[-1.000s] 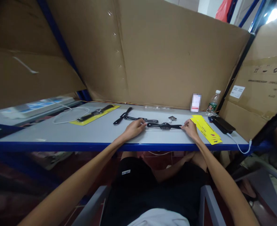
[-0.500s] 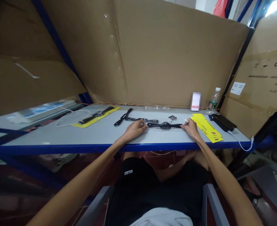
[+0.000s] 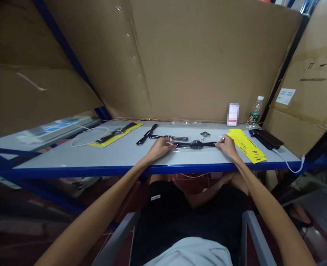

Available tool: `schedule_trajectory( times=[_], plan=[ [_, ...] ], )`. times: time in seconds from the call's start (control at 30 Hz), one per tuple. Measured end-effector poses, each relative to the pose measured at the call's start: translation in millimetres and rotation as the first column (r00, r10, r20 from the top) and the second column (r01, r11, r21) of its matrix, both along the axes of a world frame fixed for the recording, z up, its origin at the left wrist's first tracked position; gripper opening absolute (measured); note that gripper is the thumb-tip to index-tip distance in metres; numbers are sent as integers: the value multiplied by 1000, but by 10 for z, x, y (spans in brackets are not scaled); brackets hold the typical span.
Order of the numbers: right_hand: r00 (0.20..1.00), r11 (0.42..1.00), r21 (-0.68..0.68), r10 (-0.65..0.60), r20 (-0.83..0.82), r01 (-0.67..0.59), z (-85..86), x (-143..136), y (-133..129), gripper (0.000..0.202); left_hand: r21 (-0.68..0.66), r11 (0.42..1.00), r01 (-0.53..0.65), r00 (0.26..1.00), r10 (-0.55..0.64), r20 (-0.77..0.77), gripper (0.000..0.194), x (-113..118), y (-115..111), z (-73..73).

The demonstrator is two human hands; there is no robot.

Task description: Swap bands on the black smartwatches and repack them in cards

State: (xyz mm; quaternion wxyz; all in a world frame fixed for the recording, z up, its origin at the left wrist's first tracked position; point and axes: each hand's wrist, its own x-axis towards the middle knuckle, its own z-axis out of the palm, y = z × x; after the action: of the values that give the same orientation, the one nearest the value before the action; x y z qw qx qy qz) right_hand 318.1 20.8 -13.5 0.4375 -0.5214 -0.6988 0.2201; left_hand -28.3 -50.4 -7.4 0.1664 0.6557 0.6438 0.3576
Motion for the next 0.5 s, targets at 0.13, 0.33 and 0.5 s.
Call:
schedule_trajectory(
  times=[0.13, 0.33, 0.5],
  plan=[
    [1000, 1000, 4, 4, 18, -4, -10, -1, 5, 25, 7, 1000, 27, 997, -27, 66, 26, -44, 55, -55],
    [999, 999, -1, 43, -33, -43, -18, -8, 7, 25, 41, 999, 24, 998, -26, 57, 26, -36, 40, -47],
    [998, 999, -15, 43, -38, -44, 2, -13, -3, 27, 10, 1000, 20, 1000, -20, -21, 25, -19, 8, -8]
  ],
)
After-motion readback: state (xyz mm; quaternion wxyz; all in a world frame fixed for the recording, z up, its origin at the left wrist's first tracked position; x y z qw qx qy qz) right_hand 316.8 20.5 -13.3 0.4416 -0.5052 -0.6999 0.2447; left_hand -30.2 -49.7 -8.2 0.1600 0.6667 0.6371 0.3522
